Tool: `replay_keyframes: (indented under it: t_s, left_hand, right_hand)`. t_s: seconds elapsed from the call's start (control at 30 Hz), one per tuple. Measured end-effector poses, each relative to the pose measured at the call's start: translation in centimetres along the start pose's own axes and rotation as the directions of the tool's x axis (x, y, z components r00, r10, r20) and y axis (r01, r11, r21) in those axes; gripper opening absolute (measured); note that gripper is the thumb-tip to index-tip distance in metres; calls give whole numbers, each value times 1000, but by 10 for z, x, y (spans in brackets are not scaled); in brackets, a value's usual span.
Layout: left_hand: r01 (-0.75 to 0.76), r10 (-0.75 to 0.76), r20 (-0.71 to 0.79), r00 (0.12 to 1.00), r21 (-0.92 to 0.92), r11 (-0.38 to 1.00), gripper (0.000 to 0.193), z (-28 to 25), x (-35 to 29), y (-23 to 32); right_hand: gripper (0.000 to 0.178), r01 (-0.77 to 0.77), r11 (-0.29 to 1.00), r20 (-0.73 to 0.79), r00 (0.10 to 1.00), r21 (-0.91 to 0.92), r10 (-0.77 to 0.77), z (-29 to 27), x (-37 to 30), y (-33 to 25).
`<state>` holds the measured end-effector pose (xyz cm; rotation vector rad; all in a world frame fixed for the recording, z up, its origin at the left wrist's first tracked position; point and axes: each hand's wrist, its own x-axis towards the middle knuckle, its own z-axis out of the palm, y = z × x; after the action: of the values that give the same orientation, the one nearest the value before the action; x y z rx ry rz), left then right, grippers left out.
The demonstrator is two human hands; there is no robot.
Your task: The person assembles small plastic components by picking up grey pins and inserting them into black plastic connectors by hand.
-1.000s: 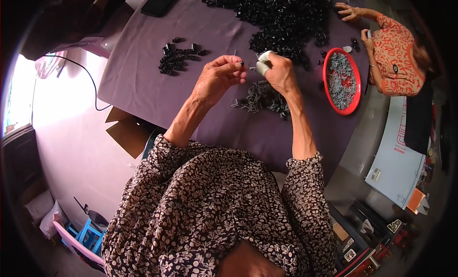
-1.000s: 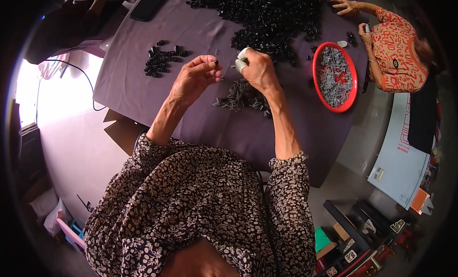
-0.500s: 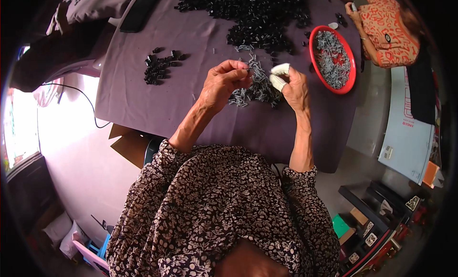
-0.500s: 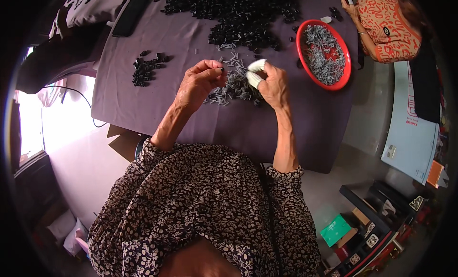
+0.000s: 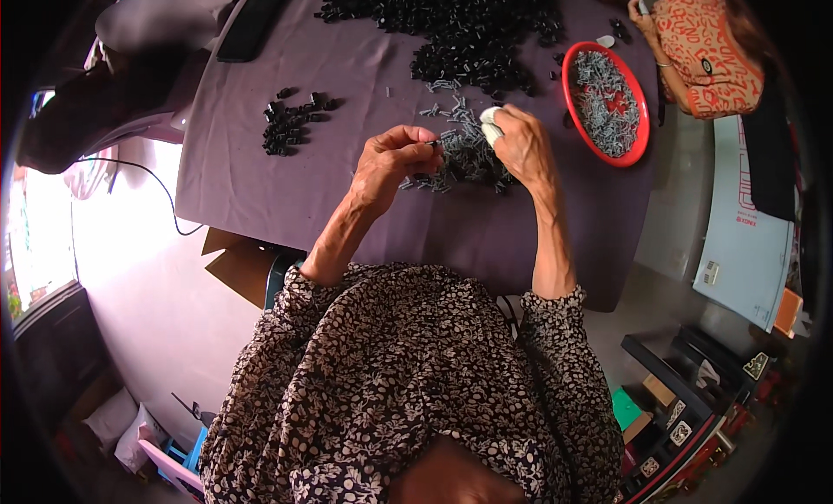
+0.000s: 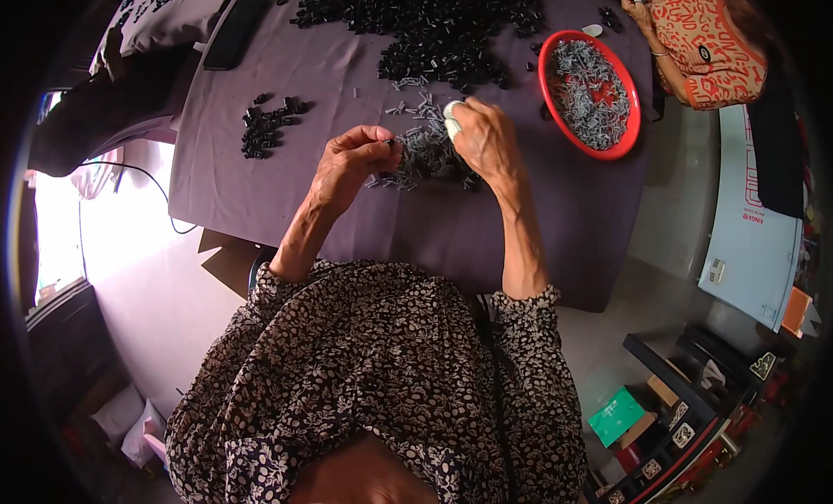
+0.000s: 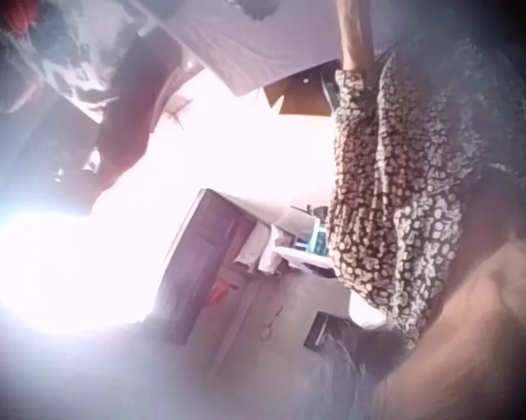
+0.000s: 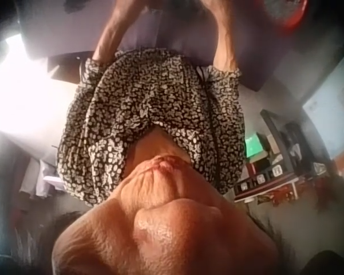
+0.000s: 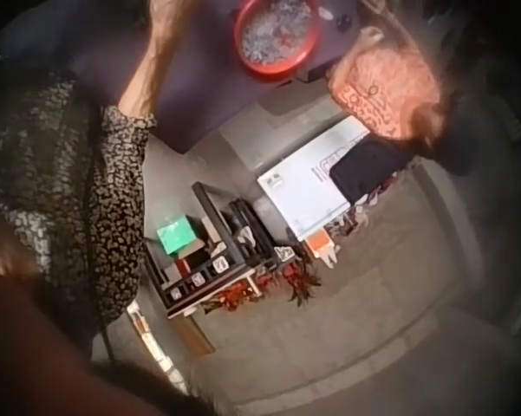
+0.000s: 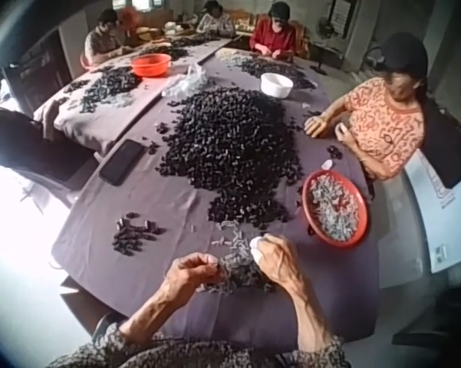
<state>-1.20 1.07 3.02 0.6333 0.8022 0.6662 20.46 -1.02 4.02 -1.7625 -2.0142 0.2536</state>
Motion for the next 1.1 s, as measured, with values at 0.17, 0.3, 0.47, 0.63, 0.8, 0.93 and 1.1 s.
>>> replay_keyframes:
  t_s: [0.17,0.3,0.47,0.63,0.8,0.93,1.1]
  left_hand:
    - [-40,40,4,999,-8,999,7,-5,2,2]
    - [-40,40,-29,999,-29,999,7,-7,3,6]
    - [-91,101,56,993,-156,984,7,-6,8,11]
    - [-104,125,88,988,-211,972,8,-1,12,14]
    - [-124,142,89,986,-177,976,9,9,13,13]
    - [-166,175,99,980,-97,981,9,22,14,15]
    - [-235,230,98,968,41,971,12,27,12,15]
  right_hand:
    - [8,67,997,83,994,40,-70,20,18,-10]
    - [6,194,980,79,979,-47,-190,30,29,-21]
    - [10,372,925,48,928,-79,-369,31,33,-18]
    - [8,143,983,87,984,111,-153,14,29,-20]
    - [11,-198,757,130,980,623,149,-3,17,-30]
    - [17,-212,613,134,976,761,171,-17,10,-39]
    - [24,-176,524,101,980,833,169,-24,6,-43]
